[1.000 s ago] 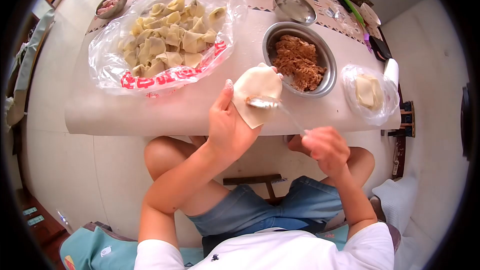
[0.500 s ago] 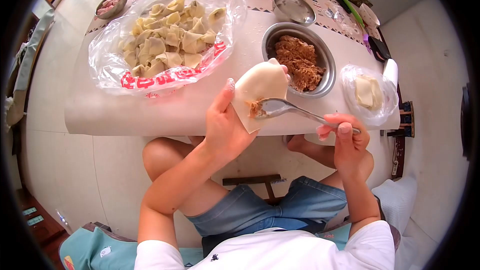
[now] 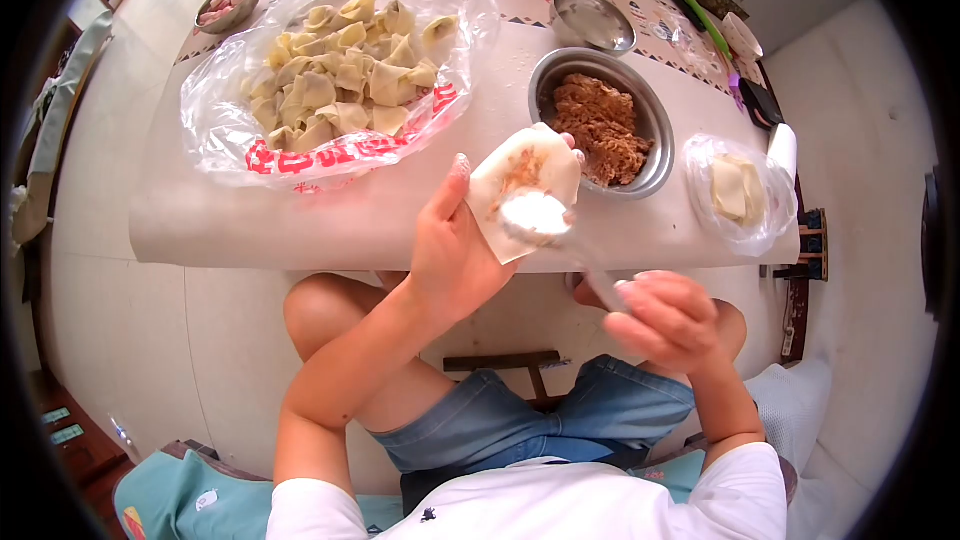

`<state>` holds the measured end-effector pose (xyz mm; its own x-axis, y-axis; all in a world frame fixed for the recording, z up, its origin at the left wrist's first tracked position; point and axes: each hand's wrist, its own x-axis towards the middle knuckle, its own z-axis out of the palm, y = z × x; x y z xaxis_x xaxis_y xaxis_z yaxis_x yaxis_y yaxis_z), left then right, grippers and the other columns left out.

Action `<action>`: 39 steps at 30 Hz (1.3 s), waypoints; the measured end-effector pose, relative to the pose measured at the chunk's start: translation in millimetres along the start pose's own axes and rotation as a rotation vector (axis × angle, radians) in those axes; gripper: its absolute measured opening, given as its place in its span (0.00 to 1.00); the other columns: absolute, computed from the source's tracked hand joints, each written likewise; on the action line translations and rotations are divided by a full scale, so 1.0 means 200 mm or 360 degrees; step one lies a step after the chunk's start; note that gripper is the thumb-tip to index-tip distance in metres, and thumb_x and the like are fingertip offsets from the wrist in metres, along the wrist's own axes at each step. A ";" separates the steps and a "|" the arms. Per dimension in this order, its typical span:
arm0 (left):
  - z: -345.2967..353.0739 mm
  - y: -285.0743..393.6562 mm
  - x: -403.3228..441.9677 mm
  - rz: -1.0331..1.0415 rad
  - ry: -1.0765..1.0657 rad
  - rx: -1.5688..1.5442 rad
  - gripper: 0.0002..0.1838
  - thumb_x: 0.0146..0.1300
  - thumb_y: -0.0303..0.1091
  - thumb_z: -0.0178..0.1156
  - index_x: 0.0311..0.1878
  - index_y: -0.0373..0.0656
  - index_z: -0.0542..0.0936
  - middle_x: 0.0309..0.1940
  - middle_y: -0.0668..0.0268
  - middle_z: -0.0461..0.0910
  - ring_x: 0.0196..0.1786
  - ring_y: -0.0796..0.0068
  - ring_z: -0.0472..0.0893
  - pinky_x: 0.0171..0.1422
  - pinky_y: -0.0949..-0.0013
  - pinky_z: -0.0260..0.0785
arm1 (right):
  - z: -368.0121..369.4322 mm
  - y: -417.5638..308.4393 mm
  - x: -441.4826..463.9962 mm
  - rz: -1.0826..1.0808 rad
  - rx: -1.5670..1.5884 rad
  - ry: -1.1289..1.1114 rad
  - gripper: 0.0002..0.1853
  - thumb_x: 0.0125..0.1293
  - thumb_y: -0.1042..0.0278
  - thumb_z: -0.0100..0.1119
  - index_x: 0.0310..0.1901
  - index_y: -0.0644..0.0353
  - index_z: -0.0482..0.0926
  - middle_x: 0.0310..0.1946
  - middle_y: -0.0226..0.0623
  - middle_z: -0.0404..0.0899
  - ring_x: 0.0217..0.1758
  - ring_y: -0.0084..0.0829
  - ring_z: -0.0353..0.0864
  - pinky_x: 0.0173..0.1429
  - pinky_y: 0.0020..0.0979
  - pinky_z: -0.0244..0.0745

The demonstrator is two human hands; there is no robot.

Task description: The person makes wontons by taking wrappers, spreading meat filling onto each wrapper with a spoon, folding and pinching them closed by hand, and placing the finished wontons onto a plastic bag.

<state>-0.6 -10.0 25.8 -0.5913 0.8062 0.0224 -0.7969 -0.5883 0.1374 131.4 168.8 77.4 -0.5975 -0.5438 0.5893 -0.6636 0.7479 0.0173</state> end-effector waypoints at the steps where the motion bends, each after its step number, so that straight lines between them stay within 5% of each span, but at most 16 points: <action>1: 0.01 0.01 0.00 0.0035 -0.0066 -0.0036 0.36 0.69 0.53 0.31 0.68 0.30 0.49 0.69 0.52 0.52 0.71 0.59 0.55 0.74 0.59 0.45 | 0.04 0.00 -0.02 -0.0136 -0.0028 -0.0084 0.13 0.55 0.72 0.64 0.44 0.56 0.79 0.40 0.33 0.76 0.38 0.29 0.77 0.42 0.29 0.81; 9: -0.02 0.06 0.00 0.0156 -0.0112 -0.0335 0.32 0.71 0.51 0.26 0.68 0.34 0.51 0.68 0.50 0.54 0.71 0.57 0.54 0.75 0.58 0.44 | 0.01 0.04 -0.18 0.0152 -0.0218 0.0080 0.11 0.54 0.72 0.65 0.40 0.57 0.79 0.41 0.33 0.76 0.39 0.31 0.77 0.44 0.33 0.80; 10: 0.00 0.06 -0.01 0.0160 -0.0059 -0.0289 0.32 0.71 0.50 0.26 0.68 0.34 0.52 0.68 0.51 0.55 0.71 0.57 0.54 0.75 0.58 0.44 | 0.00 0.03 -0.17 0.0227 -0.0204 0.0180 0.09 0.60 0.67 0.61 0.40 0.60 0.79 0.37 0.36 0.78 0.36 0.32 0.78 0.40 0.33 0.79; 16: 0.03 0.03 -0.01 0.0112 0.0024 -0.0048 0.32 0.71 0.50 0.30 0.68 0.33 0.52 0.68 0.54 0.57 0.70 0.59 0.58 0.74 0.59 0.46 | 0.00 -0.03 -0.01 0.1399 0.0910 0.0790 0.17 0.69 0.60 0.49 0.42 0.68 0.78 0.26 0.40 0.78 0.29 0.27 0.76 0.33 0.25 0.71; 19: -0.02 0.02 -0.03 -0.0003 -0.0008 -0.0082 0.32 0.70 0.51 0.31 0.68 0.35 0.53 0.66 0.57 0.60 0.68 0.59 0.60 0.72 0.59 0.49 | 0.01 0.01 0.02 0.1584 0.1071 0.0842 0.17 0.70 0.60 0.48 0.43 0.69 0.78 0.26 0.38 0.78 0.29 0.25 0.75 0.34 0.23 0.70; 25: 0.01 0.01 -0.04 -0.0118 0.0278 0.0143 0.31 0.71 0.51 0.31 0.66 0.36 0.57 0.63 0.57 0.64 0.66 0.60 0.64 0.71 0.58 0.52 | -0.03 0.07 0.04 0.0994 0.0654 0.0524 0.14 0.65 0.62 0.56 0.42 0.65 0.79 0.27 0.36 0.78 0.28 0.26 0.76 0.32 0.25 0.73; 28: 0.02 0.02 -0.04 -0.0149 0.0332 0.0193 0.30 0.71 0.51 0.32 0.66 0.36 0.58 0.62 0.56 0.66 0.65 0.60 0.65 0.70 0.58 0.53 | -0.07 0.11 0.05 0.0124 -0.0022 -0.0025 0.12 0.57 0.66 0.64 0.41 0.61 0.80 0.31 0.32 0.78 0.31 0.29 0.77 0.35 0.29 0.77; 31: -0.02 0.05 -0.03 -0.0192 0.0215 0.0166 0.29 0.71 0.50 0.32 0.66 0.38 0.58 0.62 0.58 0.66 0.64 0.62 0.67 0.70 0.59 0.54 | -0.08 0.15 0.00 -0.0200 -0.0252 -0.0084 0.15 0.50 0.70 0.68 0.41 0.59 0.80 0.34 0.30 0.77 0.34 0.30 0.77 0.39 0.30 0.79; 35: -0.01 0.04 -0.03 -0.0109 0.0213 0.0231 0.28 0.71 0.49 0.32 0.66 0.39 0.59 0.62 0.61 0.66 0.64 0.64 0.66 0.70 0.60 0.54 | -0.11 0.18 0.04 0.0308 -0.0371 -0.0028 0.19 0.46 0.70 0.70 0.43 0.58 0.80 0.36 0.32 0.76 0.32 0.28 0.76 0.33 0.26 0.75; 39: 0.02 0.03 -0.02 0.0016 0.0239 0.0219 0.31 0.71 0.50 0.30 0.67 0.37 0.56 0.64 0.59 0.63 0.66 0.64 0.64 0.70 0.62 0.53 | 0.07 0.32 -0.07 0.0290 -0.0634 -0.0573 0.28 0.51 0.50 0.65 0.52 0.55 0.76 0.47 0.32 0.73 0.48 0.33 0.71 0.54 0.37 0.68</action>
<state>-3.2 -15.8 31.1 -0.6190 0.7759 -0.1221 -0.7726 -0.5736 0.2721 91.4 220.0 58.7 -0.8486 -0.4359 0.2996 -0.3560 0.8897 0.2859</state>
